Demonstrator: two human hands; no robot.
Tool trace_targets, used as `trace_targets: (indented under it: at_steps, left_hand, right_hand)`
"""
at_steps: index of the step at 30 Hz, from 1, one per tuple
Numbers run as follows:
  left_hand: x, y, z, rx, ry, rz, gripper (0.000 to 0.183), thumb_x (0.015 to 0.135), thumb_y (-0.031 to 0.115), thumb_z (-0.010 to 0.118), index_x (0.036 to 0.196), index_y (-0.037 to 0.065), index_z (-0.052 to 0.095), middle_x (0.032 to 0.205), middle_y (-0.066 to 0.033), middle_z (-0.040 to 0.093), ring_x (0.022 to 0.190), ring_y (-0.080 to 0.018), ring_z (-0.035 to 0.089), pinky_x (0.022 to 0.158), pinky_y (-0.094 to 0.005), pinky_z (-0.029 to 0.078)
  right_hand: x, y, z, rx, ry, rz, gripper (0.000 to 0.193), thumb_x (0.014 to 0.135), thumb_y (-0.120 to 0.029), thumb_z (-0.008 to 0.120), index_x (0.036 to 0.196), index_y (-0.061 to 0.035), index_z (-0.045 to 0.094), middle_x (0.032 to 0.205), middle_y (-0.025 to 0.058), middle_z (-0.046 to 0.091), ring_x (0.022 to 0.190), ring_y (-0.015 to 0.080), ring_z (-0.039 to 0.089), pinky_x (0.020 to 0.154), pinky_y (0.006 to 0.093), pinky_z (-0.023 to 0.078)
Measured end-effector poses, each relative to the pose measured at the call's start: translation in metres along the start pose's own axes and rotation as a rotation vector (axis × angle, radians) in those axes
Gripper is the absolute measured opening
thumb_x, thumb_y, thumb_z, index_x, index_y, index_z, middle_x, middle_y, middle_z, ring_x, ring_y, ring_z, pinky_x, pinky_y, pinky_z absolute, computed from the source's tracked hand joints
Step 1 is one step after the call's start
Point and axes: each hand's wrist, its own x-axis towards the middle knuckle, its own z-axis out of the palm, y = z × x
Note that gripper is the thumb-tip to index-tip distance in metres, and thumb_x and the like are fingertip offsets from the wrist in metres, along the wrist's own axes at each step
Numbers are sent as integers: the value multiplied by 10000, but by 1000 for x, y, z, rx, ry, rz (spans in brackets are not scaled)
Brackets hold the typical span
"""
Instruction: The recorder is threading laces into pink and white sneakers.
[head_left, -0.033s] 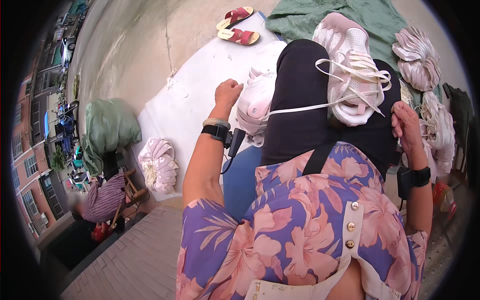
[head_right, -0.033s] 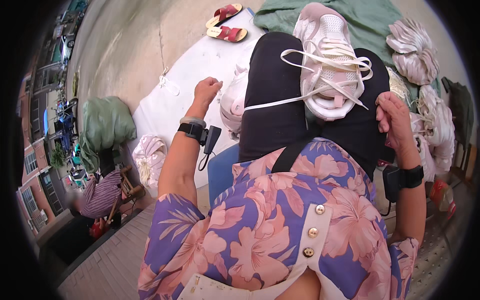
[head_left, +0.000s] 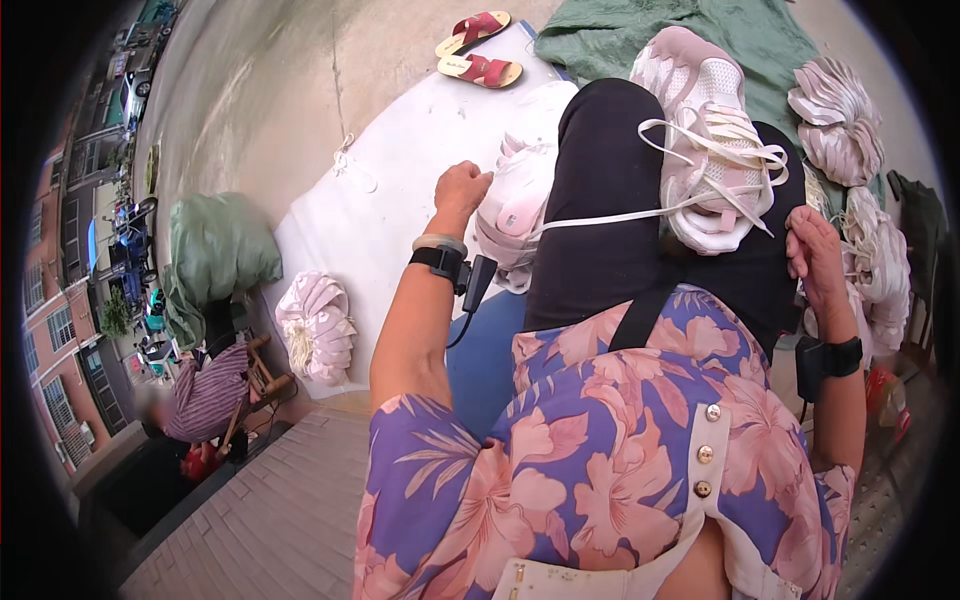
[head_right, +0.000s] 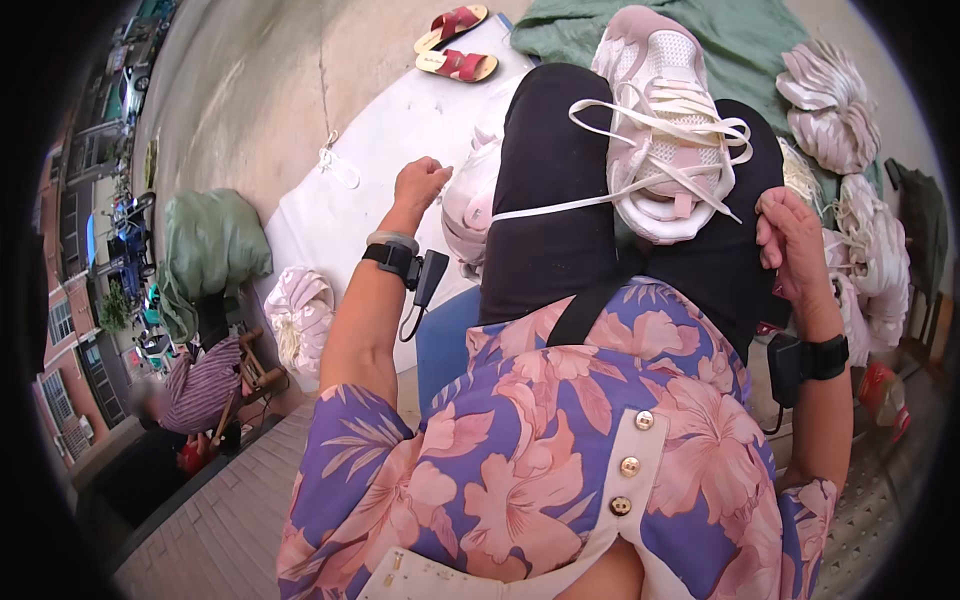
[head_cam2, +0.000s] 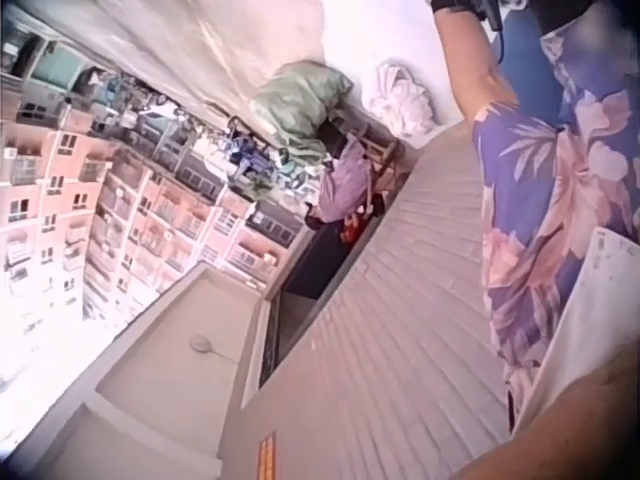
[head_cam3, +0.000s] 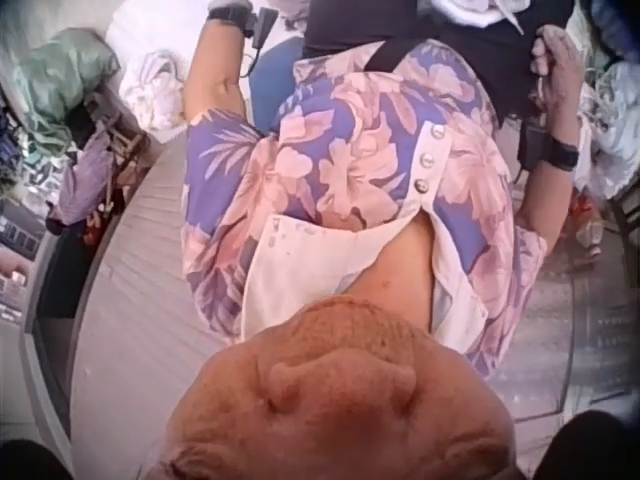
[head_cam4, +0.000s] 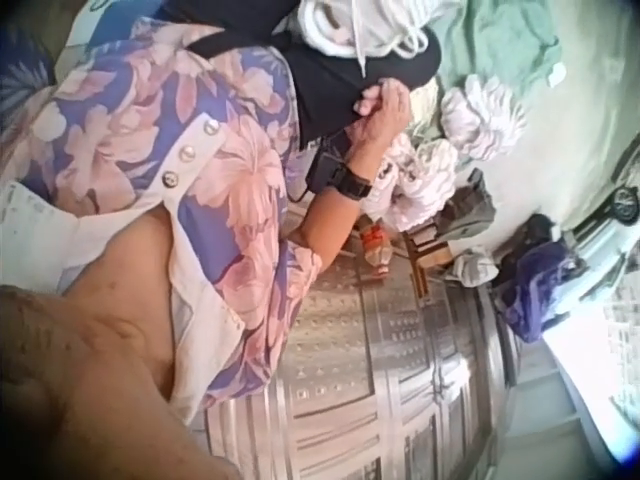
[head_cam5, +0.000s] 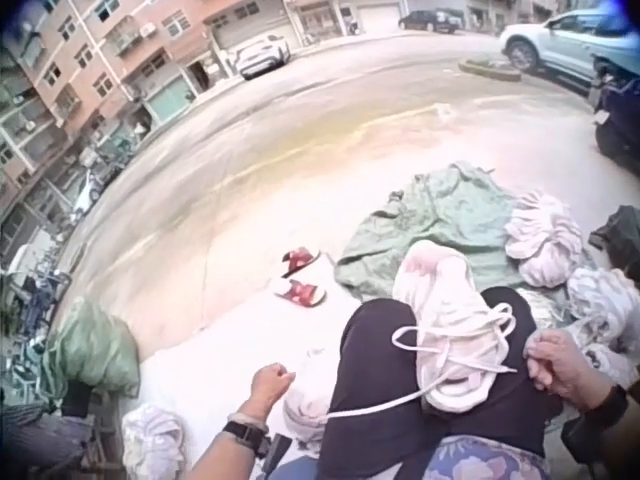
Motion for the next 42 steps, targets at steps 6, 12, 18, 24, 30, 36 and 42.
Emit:
trace_targets:
  at_steps: [6, 12, 18, 24, 30, 36, 42]
  left_hand:
    - [11, -4, 46, 314, -30, -101, 405, 743, 346, 660, 1038, 72, 614, 1048, -160, 627, 1036, -304, 585, 861, -390, 473]
    - [25, -12, 49, 344, -85, -99, 272, 767, 221, 592, 990, 74, 648, 1053, -164, 627, 1039, -316, 583, 872, -398, 466]
    - [-7, -10, -9, 241, 129, 40, 262, 751, 232, 471, 817, 17, 606, 876, -226, 632, 863, -404, 603, 756, -470, 474]
    - [-53, -4, -87, -171, 690, 279, 131, 709, 82, 484, 614, 2, 442, 539, -168, 493, 505, -256, 493, 500, -385, 415]
    - [-128, 99, -142, -517, 996, 709, 164, 733, -38, 461, 605, 15, 373, 508, -44, 338, 507, -78, 317, 446, -259, 329]
    - [-114, 116, -125, -534, 950, 631, 185, 761, 0, 520, 615, 25, 409, 518, -5, 387, 520, -57, 344, 459, -227, 330]
    - [-117, 111, -103, -1001, 461, 514, 189, 879, 187, 580, 889, 2, 541, 769, 11, 543, 683, -57, 475, 618, -223, 413]
  right_hand:
    - [-2, -2, -2, -13, 71, 54, 128, 913, -177, 512, 876, -54, 505, 544, -18, 500, 319, 22, 355, 316, 160, 316]
    - [-1, -1, -5, 20, 64, 50, 137, 915, -184, 508, 877, -53, 500, 541, -16, 494, 317, 24, 345, 314, 161, 313]
    - [-2, -8, -2, -25, -3, 42, 150, 916, -195, 509, 866, -54, 516, 559, -11, 514, 333, 27, 361, 324, 160, 308]
    - [0, -18, 24, -540, 1, -181, 169, 889, -214, 570, 884, -45, 564, 577, -39, 489, 440, 33, 371, 411, 173, 279]
    - [1, -27, 43, -844, 3, -500, 373, 824, -209, 656, 1106, 3, 536, 644, -2, 473, 543, 81, 419, 512, 229, 367]
    - [11, -22, 64, -937, -55, -659, 457, 834, -272, 616, 1204, -28, 502, 745, 115, 572, 601, 232, 550, 589, 328, 454]
    - [24, -21, 57, -810, -96, -620, 370, 870, -251, 546, 1169, -34, 522, 715, 138, 581, 617, 254, 565, 608, 343, 458]
